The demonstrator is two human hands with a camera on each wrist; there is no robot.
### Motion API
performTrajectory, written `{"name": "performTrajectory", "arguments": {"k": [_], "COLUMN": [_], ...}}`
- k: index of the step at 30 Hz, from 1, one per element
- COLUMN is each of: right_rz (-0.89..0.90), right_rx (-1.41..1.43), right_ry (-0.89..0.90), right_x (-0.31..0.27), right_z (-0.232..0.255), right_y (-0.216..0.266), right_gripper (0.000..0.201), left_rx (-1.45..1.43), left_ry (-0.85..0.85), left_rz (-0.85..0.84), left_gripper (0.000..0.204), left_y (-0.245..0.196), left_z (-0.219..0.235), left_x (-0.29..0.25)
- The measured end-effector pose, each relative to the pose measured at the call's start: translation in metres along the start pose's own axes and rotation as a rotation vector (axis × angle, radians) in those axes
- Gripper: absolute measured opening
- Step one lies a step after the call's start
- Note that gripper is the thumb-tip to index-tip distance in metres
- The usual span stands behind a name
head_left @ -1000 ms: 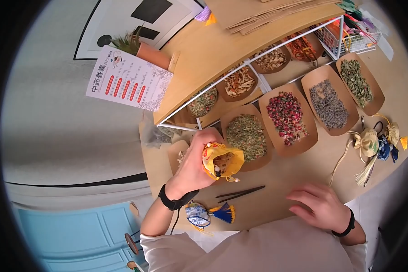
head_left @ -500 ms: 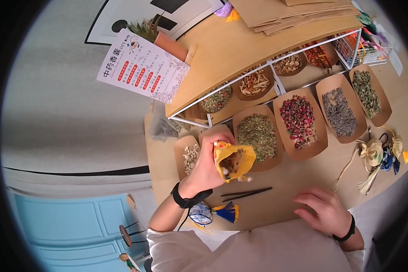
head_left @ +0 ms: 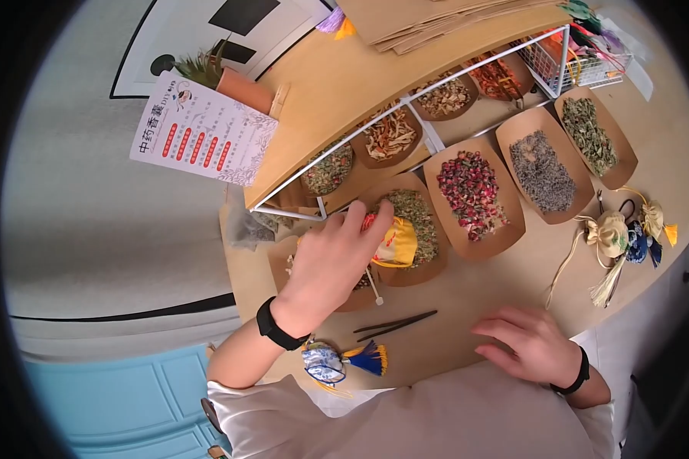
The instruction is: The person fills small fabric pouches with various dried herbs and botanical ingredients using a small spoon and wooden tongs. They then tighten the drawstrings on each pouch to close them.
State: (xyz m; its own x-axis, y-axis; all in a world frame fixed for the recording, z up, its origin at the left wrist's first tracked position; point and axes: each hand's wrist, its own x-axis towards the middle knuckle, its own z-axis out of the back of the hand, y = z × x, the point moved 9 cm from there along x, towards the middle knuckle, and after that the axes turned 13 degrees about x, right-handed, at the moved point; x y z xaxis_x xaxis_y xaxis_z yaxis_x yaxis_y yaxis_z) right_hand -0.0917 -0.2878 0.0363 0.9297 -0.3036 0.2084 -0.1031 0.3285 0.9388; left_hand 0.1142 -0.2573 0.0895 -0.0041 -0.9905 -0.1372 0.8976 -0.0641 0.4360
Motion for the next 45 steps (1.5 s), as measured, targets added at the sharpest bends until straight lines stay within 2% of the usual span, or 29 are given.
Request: {"name": "performTrajectory", "arguments": {"k": [2,5,8,15,17,18,20,21,23,24,26,27,28,30,31,32,34,35,36,38,39,40,41,42,44,45], "right_rz": [0.021,0.018,0.016,0.022,0.029,0.028,0.035,0.032,0.04,0.024,0.021,-0.043,-0.105,-0.087,-0.084,-0.072,0.098,0.105,0.123,0.138,0.098,0.055,0.122,0.117,0.205,0.206], "right_rx": [-0.013,-0.009,-0.012,-0.018,-0.024,-0.019,-0.021,-0.02,-0.027,-0.023,-0.031,0.004,0.037,0.053,0.081,0.066,0.099,0.084,0.147,0.196,0.286,0.376,0.203,0.194,-0.039,-0.044], "right_ry": [-0.009,-0.023,-0.025,-0.017,-0.02,-0.02,-0.017,-0.016,-0.007,-0.023,-0.028,-0.049,-0.069,-0.1,-0.148,-0.132,-0.146,-0.131,-0.061,0.019,0.073,0.125,0.124,0.131,0.129,0.137], "right_x": [-0.001,-0.004,-0.006,-0.006,-0.006,-0.006,-0.005,-0.005,-0.004,-0.004,-0.004,-0.005,-0.004,0.005,0.01,0.018,0.033,0.039,0.044,0.046,0.044,0.041,0.036,0.031,0.021,0.018], "right_z": [0.001,0.004,0.005,0.003,0.003,0.003,0.003,0.004,0.003,0.004,0.003,0.005,0.007,0.008,0.011,0.009,0.007,0.004,-0.004,-0.018,-0.028,-0.037,-0.041,-0.043,-0.045,-0.045], "right_y": [0.002,0.002,0.001,0.002,0.004,0.004,0.005,0.006,0.007,0.006,0.009,0.005,0.001,0.008,0.012,0.018,0.043,0.048,0.055,0.062,0.06,0.058,0.064,0.069,0.089,0.092], "right_gripper": [0.025,0.025,0.025,0.025,0.025,0.025,0.026,0.026,0.027,0.026,0.026,0.028,0.031,0.038,0.045,0.045,0.061,0.061,0.065,0.069,0.069,0.07,0.07,0.07,0.072,0.072], "left_rx": [0.157,0.247,0.231,0.216,0.027,0.027,-0.266,-0.265,-0.589,-0.588,-1.038,-1.258,-1.258,-1.861,-2.02,-2.022,-2.221,-2.294,-2.299,-2.341,-2.27,-2.279,-2.142,-1.998,-1.926,-1.845], "left_ry": [0.039,0.035,0.011,0.069,0.028,0.024,0.039,0.032,-0.069,-0.079,0.014,-0.006,-0.027,0.072,0.109,0.078,0.181,0.243,0.217,0.294,0.325,0.31,0.288,0.266,0.24,0.29], "left_rz": [-0.033,-0.045,-0.045,-0.036,0.009,0.012,0.132,0.141,0.224,0.236,0.269,0.213,0.227,0.162,-0.023,-0.019,-0.408,-0.252,-0.258,-0.242,-0.331,-0.341,-0.487,-0.62,-0.669,-0.662], "left_gripper": [0.06,0.048,0.039,0.043,0.052,0.052,0.059,0.059,0.064,0.064,0.065,0.066,0.066,0.066,0.072,0.072,0.081,0.11,0.11,0.116,0.112,0.112,0.105,0.098,0.094,0.091], "left_y": [-0.004,-0.006,-0.006,0.001,0.008,0.009,0.021,0.023,0.034,0.034,0.029,0.024,0.024,0.0,-0.014,-0.02,-0.06,-0.072,-0.079,-0.099,-0.106,-0.111,-0.122,-0.132,-0.143,-0.147], "left_z": [-0.006,-0.019,-0.012,-0.023,-0.016,-0.015,-0.016,-0.018,-0.02,-0.016,-0.019,-0.021,-0.023,-0.038,-0.055,-0.057,-0.034,-0.028,-0.025,-0.024,-0.015,-0.015,-0.009,-0.005,-0.01,-0.012], "left_x": [0.007,0.015,0.021,0.015,0.012,0.01,0.004,0.001,-0.01,-0.017,-0.029,-0.034,-0.042,-0.057,-0.058,-0.057,-0.057,-0.058,-0.06,-0.066,-0.066,-0.065,-0.067,-0.073,-0.081,-0.085]}}
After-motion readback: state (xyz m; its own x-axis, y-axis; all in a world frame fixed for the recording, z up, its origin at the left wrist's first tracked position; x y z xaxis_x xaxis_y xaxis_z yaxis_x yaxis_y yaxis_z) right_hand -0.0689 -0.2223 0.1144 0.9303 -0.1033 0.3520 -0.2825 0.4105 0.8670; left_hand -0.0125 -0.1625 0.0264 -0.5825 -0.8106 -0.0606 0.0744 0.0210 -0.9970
